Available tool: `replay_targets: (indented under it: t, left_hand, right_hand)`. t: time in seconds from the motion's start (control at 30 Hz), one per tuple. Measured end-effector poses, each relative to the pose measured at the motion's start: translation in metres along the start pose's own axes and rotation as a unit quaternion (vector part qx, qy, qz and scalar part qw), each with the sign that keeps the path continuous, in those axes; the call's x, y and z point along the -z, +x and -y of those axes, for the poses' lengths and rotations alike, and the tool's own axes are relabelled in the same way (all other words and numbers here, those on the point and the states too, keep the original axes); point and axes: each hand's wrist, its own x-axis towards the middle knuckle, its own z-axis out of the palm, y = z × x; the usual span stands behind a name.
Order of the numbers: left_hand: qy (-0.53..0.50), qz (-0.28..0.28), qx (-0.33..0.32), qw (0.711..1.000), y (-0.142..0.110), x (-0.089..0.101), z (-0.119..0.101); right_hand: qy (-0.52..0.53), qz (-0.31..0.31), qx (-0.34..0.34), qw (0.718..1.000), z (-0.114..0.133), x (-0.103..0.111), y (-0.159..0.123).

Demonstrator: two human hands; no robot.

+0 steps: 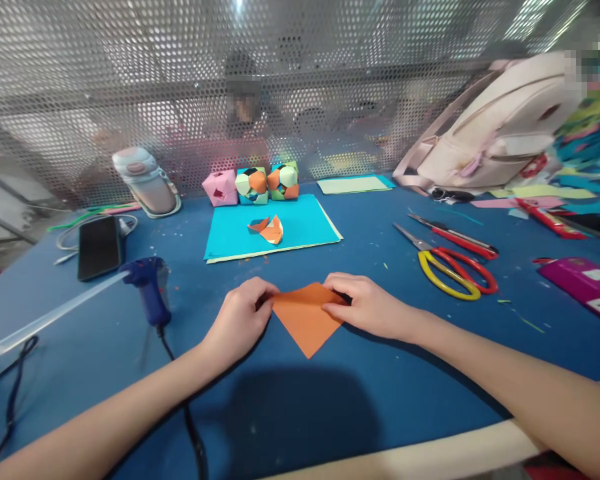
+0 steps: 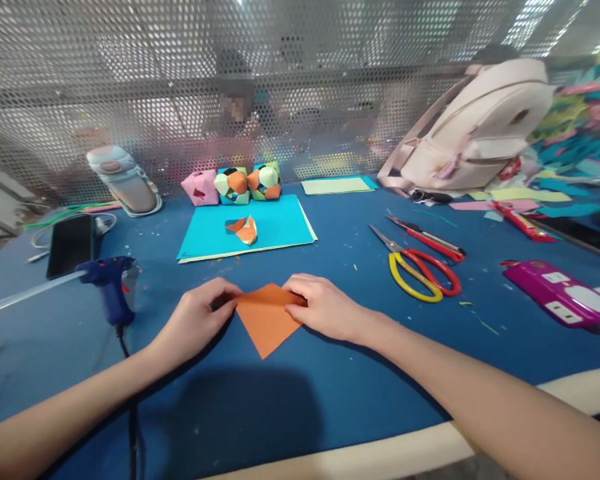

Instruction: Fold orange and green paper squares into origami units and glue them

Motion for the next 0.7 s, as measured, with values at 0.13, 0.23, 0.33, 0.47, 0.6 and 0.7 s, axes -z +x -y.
replay_targets:
  t: [0.13,0.23,0.33,0.47,0.6,0.7]
  left_hand:
    - [0.039,-0.005,-0.034,0.999,0.002,0.001,0.003]
    - [0.054,-0.003,-0.043,0.998,0.004,0.003,0.006]
    - [0.068,-0.002,-0.052,0.996,0.004,0.005,0.007]
    - [0.078,0.013,-0.087,0.993,0.004,0.005,0.009]
    - [0.07,0.021,-0.092,0.993,0.005,0.005,0.01]
    - [0.054,0.033,-0.077,0.995,0.007,0.007,0.01]
  right_hand:
    - [-0.027,0.001,0.062,0.998,-0.002,-0.001,-0.002]
    - [-0.046,0.0,0.095,0.994,-0.002,-0.001,-0.003]
    - [-0.062,-0.004,0.136,0.989,-0.002,-0.003,-0.003]
    - [-0.063,-0.036,0.173,0.982,-0.003,-0.008,-0.004]
    - [-0.049,-0.049,0.255,0.964,-0.006,-0.016,-0.006]
    - [-0.069,-0.032,0.315,0.946,-0.009,-0.017,-0.008]
